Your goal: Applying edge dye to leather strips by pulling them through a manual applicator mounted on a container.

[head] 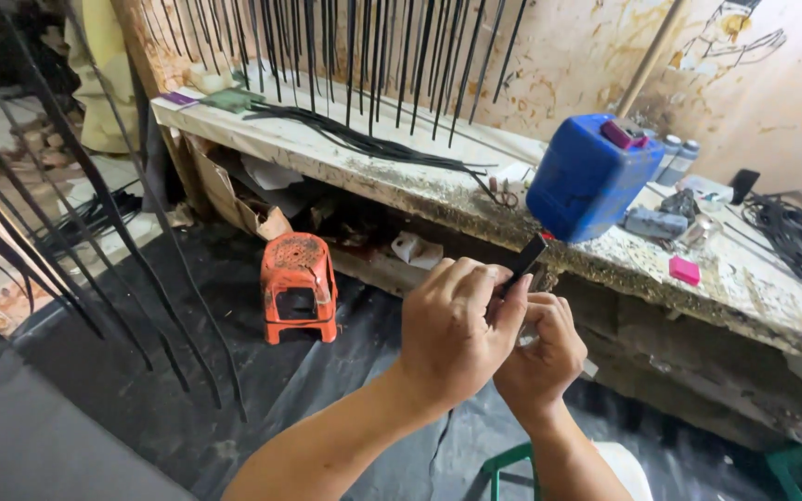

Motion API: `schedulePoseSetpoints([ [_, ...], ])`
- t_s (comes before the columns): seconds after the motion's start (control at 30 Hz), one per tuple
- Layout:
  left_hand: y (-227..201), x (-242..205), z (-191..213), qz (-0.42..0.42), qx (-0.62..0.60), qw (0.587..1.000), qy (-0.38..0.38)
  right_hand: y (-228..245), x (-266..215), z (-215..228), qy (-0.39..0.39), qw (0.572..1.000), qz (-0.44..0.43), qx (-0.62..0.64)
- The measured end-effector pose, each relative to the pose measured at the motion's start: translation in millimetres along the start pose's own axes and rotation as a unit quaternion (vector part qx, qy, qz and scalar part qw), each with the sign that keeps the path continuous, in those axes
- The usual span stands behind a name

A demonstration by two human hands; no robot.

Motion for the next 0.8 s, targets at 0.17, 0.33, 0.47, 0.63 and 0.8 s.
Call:
schedulePoseSetpoints([
  [0.17,7.2,9.7,1.9,-0.002,0.003,1.0,-0.003,0.6,12.9,-4.5,0.018,0.998,0.058,-0.019],
  [0.33,21.6,31.6,5.8,0.008,-0.023,1.0,-0.003,7.6,37.0,-4.2,0.069,0.994,0.077,-0.019],
  [0.47,36.0,55.7,17.7,-0.005,-0.055,0.998,0.005,5.1,57.9,-11.0,0.043,0.994,0.097,-0.019],
  [0.63,66.7,88.3,39.2,0.03,-0.055,0.997,0.038,-9.4,95.7,-37.2,-0.026,0.992,0.122,-0.017],
  [0.8,94.2,136.1,64.3,0.025,-0.091,0.991,0.095,-14.0,171.8,-56.0,-0.144,0.926,0.334,-0.097],
])
Point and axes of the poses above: each hand's wrist, its own x-axis towards the middle knuckle, its own z-axis out of the back of the hand, y = z × x, the point moved 1 cm from there along x, towards the middle knuckle, and after that the axes turned 9 degrees about z, right-handed, at the moved point
